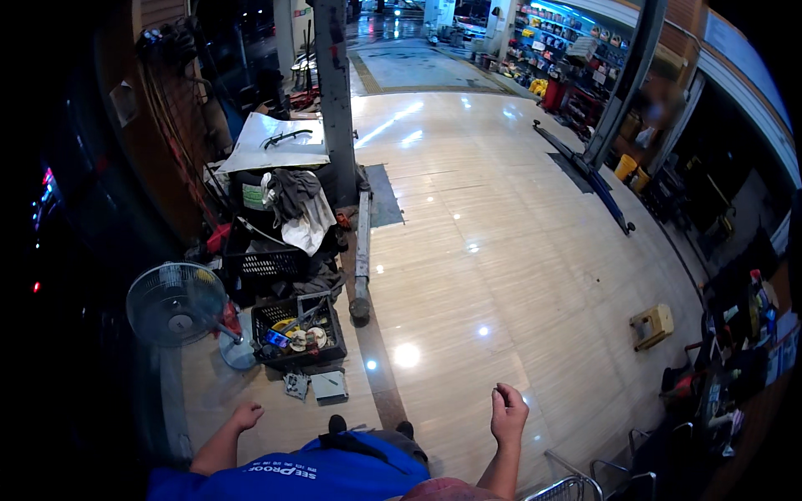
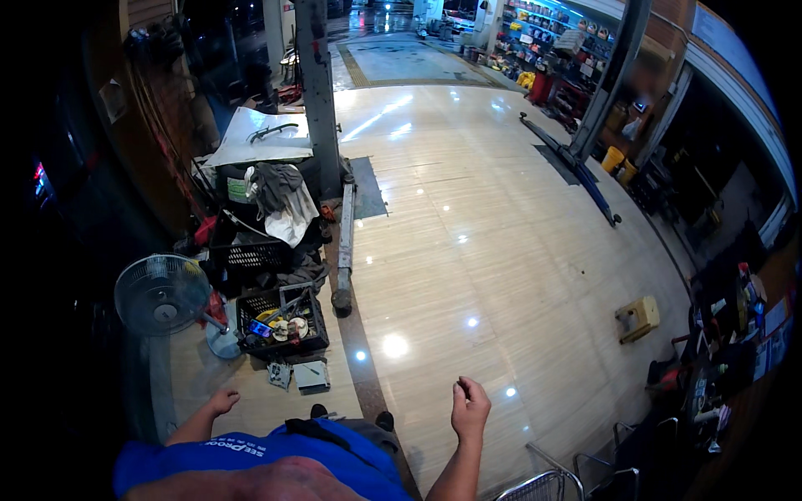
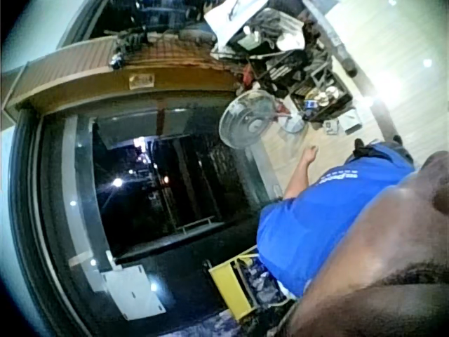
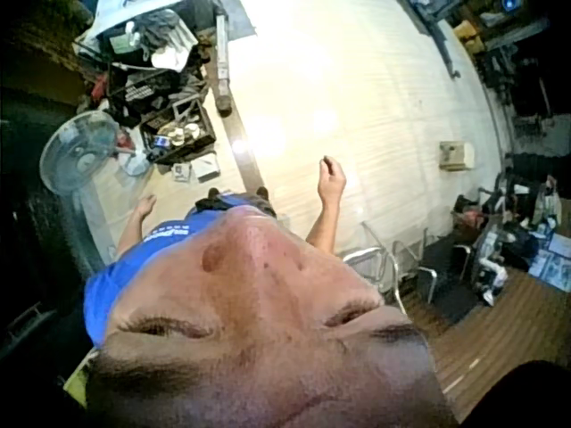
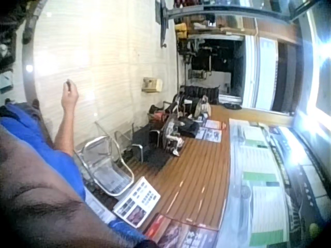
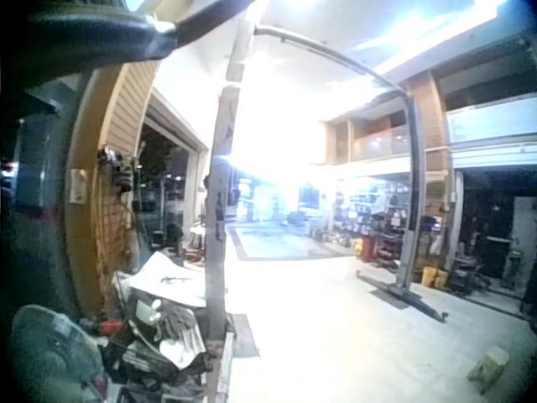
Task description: The person assembles a car stereo by aligning a metal chassis with a display panel and pressing them together by hand while using a screwdriver.
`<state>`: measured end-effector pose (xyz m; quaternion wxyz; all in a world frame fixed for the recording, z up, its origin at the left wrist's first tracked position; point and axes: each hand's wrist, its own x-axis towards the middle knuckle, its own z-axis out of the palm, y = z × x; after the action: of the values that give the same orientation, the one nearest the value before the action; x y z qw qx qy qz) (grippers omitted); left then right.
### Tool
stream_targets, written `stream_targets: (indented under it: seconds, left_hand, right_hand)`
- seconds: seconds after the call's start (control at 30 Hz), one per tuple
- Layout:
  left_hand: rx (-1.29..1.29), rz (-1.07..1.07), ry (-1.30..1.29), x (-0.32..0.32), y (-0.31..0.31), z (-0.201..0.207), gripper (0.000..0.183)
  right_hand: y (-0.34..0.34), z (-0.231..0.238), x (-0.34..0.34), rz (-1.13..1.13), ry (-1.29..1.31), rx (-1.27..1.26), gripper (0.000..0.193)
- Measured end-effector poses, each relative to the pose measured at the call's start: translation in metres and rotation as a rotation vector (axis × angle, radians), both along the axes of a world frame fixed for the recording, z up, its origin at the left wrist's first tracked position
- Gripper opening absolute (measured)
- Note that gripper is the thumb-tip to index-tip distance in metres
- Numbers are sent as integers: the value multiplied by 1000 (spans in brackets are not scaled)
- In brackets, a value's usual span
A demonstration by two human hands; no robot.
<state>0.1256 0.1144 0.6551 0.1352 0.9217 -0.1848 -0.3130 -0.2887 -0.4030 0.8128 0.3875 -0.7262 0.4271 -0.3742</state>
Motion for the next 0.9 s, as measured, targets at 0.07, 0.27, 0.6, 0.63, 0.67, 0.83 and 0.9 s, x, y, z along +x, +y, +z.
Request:
stream_targets:
  seconds: [0.07,0.27,0.6,0.63,0.67,0.83,0.9]
  left_hand:
    - [-10,-55,-21,-12,-25,10,43]
    - [-32,-59,93,-46,-28,-7,42]
    - [146,210,267,-70,49,-65,42]
    - [146,251,274,-74,54,-66,42]
    - [139,266,278,-75,57,-68,42]
    - [62,206,257,-72,38,-66,41]
    - [29,204,233,-67,45,-75,40]
  right_hand:
    - [-5,1,-3,12,11,2,18]
    - [-11,-1,-6,43,-2,59,18]
    - [3,2,16,150,47,43,20]
    - [9,1,23,191,74,34,19]
    - [15,1,32,235,101,24,18]
    - [45,-4,57,352,163,99,22]
    - [56,-7,69,417,158,135,24]
